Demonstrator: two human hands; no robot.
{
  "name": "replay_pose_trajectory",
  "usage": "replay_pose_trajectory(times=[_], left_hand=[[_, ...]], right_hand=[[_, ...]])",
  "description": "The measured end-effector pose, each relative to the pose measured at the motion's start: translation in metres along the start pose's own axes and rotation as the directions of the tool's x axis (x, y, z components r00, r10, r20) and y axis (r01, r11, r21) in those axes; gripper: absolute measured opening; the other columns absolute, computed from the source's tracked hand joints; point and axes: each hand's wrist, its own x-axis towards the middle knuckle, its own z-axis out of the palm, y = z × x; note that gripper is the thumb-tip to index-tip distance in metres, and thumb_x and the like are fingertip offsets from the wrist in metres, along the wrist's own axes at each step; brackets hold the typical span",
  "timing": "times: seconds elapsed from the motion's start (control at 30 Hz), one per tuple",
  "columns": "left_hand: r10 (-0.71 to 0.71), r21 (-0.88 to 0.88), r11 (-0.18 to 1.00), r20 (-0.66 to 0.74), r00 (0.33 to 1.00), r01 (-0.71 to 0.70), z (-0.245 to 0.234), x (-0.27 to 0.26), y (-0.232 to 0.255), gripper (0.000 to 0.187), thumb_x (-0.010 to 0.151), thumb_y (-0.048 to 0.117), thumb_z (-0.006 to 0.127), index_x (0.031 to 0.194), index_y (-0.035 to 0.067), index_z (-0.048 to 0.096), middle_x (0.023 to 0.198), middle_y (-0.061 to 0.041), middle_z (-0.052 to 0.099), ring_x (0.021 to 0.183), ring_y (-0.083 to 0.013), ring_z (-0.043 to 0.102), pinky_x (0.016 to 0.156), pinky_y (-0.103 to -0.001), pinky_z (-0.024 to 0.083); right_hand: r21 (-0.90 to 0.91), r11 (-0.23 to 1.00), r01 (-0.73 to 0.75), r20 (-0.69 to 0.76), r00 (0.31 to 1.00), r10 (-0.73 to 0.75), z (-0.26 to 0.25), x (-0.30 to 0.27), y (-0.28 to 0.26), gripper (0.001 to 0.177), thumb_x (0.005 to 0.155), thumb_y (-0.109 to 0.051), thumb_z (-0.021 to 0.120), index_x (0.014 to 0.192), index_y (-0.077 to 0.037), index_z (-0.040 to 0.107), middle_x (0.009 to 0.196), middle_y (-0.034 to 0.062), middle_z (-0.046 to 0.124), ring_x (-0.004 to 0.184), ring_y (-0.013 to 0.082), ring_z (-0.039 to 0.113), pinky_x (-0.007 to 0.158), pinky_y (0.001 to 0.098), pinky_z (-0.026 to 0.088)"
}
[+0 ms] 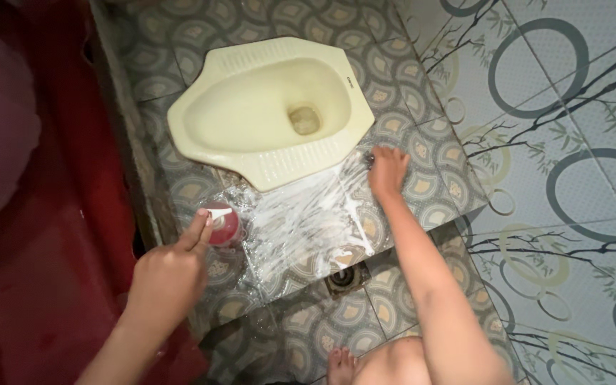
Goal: The person applies a cleaning agent to the rim of a squat toilet and scrubs the surface by hand. They then use a small plastic scoop to pour water from a bucket, rinsing the toilet and the surrounding floor.
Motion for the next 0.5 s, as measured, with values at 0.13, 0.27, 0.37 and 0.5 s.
replay_pose_trajectory(times=[0.13, 0.27, 0.37, 0.5], left_hand=[[0.008, -0.003, 1.000, -0.014, 1.000, -0.008, 0.000, -0.002, 0.000, 0.051, 0.071, -0.001, 0.064, 0.121, 0.002, 0.074, 0.137, -0.009, 0.066, 0.049, -0.0225, 0.066, 0.054, -0.033, 0.058], [-0.002, 0.015, 1.000, 0.034, 0.999, 0.001, 0.000, 0.001, 0.000, 0.050, 0.073, -0.001, 0.063, 0.122, 0.003, 0.074, 0.137, -0.008, 0.066, 0.047, -0.0208, 0.067, 0.053, -0.032, 0.058], [0.014, -0.033, 0.999, -0.022, 1.000, -0.015, -0.003, 0.001, -0.001, 0.047, 0.074, 0.003, 0.065, 0.121, 0.002, 0.074, 0.136, -0.010, 0.067, 0.050, -0.0227, 0.067, 0.055, -0.034, 0.058], [0.017, -0.052, 0.998, -0.062, 0.998, -0.021, -0.004, -0.001, 0.000, 0.049, 0.074, 0.003, 0.066, 0.122, 0.001, 0.073, 0.136, -0.011, 0.067, 0.055, -0.0247, 0.069, 0.058, -0.036, 0.058]], right_hand=[[0.194, 0.980, 0.031, -0.007, 1.000, -0.031, 0.012, -0.039, -0.041, 0.031, 0.079, 0.007, 0.058, 0.102, -0.006, 0.073, 0.108, 0.0143, 0.070, 0.107, 0.0332, 0.058, 0.103, 0.0471, 0.037], [0.185, 0.959, 0.215, 0.229, 0.940, -0.254, -0.012, -0.096, -0.092, 0.031, 0.077, 0.009, 0.060, 0.101, -0.004, 0.073, 0.101, 0.0117, 0.071, 0.105, 0.0298, 0.059, 0.103, 0.0465, 0.035], [0.178, 0.969, 0.169, 0.239, 0.948, -0.209, -0.028, -0.101, -0.089, 0.031, 0.077, 0.005, 0.065, 0.103, -0.006, 0.074, 0.099, 0.0103, 0.072, 0.104, 0.0275, 0.060, 0.102, 0.0453, 0.035], [0.587, 0.673, -0.449, 0.472, 0.866, 0.165, -0.019, -0.077, -0.048, 0.027, 0.086, -0.003, 0.069, 0.112, -0.008, 0.072, 0.098, 0.0007, 0.072, 0.090, 0.0155, 0.060, 0.087, 0.0332, 0.045]])
